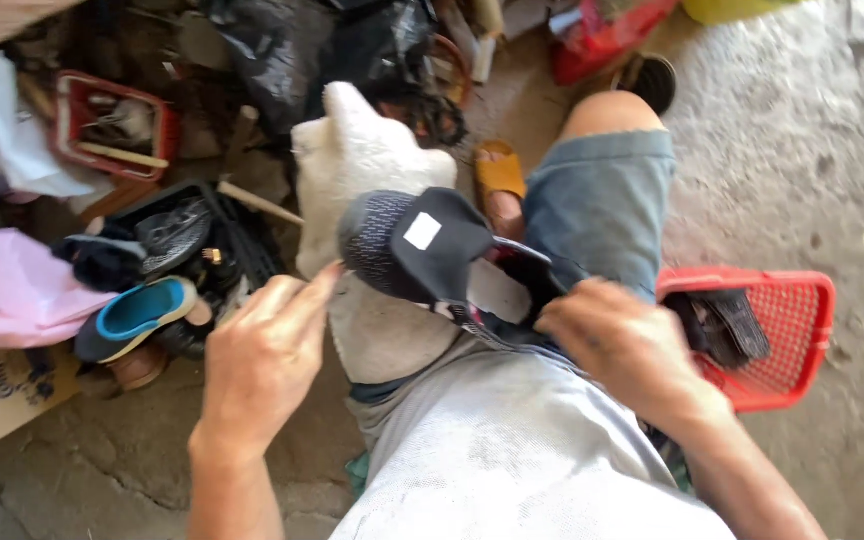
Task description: Hand-sewing the sole of a sneaker using a needle and thread in a repair shop.
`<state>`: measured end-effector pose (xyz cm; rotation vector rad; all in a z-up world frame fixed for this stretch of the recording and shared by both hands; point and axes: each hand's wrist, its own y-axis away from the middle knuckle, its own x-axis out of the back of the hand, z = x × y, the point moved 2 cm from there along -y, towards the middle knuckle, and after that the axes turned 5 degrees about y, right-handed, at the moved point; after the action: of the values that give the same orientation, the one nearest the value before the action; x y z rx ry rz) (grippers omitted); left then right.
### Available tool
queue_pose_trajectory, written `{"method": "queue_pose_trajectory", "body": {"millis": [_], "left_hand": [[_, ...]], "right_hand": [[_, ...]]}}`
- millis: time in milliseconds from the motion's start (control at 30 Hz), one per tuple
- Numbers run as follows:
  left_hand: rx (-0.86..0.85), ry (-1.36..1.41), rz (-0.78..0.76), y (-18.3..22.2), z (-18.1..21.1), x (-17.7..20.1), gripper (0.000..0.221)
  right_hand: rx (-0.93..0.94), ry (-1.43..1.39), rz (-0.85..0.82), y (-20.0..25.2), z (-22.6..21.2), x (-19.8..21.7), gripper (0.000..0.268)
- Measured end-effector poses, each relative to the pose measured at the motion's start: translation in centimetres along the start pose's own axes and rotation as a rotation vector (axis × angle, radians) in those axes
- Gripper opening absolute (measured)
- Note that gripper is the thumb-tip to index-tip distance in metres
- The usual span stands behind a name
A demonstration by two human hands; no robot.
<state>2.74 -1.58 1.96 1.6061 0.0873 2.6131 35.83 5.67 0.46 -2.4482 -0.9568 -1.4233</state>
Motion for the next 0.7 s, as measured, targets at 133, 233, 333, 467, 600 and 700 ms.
{"method": "queue_pose_trajectory", "body": {"millis": [133,233,333,467,600,700], "left_hand": [[-0.027,-0.054,-0.029,0.4,0.0,0.2,0.041],[-0.005,-0.039,-0.026,0.3,0.0,0.3,0.037],[0.008,-0.040,-0.034,0.2,-0.3,0.2,0.035],[0.050,-0.020,-0.042,0.5,-0.6,0.0,0.036],[0.053,0.005,-0.044,0.8,-1.4,-0.2,0.036],[0.064,0.039,-0.064,0.6,-1.4,0.0,0.035]], "right_hand": [[-0.065,0.127,0.296,2.0,2.2,3.0,0.013],[-0.332,-0.222,0.152,3.0,3.7,1.8,0.030],[-0.167,-0.113,-0.149,3.3,3.9,-0.6,0.057],[-0.160,-0.018,-0.268,4.7,5.4,-0.7,0.030],[-0.610,0.026,-0.306,6.4,8.0,2.9,0.035],[-0.338,0.271,0.395,7.5,8.4,5.4,0.007]]}}
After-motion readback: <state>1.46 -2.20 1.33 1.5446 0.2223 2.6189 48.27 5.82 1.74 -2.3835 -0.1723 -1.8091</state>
